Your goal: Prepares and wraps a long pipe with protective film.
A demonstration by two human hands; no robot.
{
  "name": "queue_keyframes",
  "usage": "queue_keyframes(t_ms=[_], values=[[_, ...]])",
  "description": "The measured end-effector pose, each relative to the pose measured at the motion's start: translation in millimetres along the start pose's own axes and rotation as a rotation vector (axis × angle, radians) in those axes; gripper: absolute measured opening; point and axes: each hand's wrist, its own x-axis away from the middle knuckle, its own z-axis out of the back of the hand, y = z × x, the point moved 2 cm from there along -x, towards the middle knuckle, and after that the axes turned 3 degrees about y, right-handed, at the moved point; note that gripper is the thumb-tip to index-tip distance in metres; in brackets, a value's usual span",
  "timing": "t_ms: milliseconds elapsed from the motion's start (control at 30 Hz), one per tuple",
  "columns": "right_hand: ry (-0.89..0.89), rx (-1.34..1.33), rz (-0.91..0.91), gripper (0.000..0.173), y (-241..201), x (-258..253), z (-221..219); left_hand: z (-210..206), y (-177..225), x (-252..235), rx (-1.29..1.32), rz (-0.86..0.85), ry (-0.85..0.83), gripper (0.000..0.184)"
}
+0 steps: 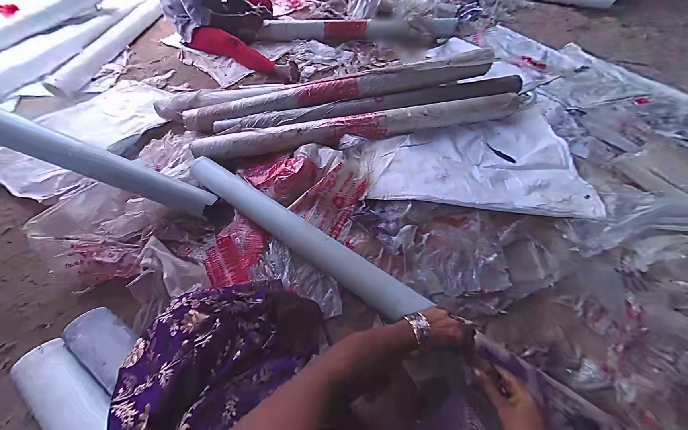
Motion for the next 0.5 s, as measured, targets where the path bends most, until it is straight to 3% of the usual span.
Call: queue_keyframes(t_ms=[67,167,367,500], values=[[0.039,-0.049,-0.082,0.04,22,7,9,9,6,-8,-0.024,0.003,-0.092,0.029],[0.011,-0.062,-0.179,0.032,32,12,18,23,2,-33,-0.039,0.029,-0.139,0.025],[0.277,0.172,0.046,0.024,38,13,6,34,-28,-66,0.18,0.122,-0.101,0.028],[0.374,0.187,0.119,0.022,42,1,4,31,-32,-55,0.261,-0.085,0.013,0.035]])
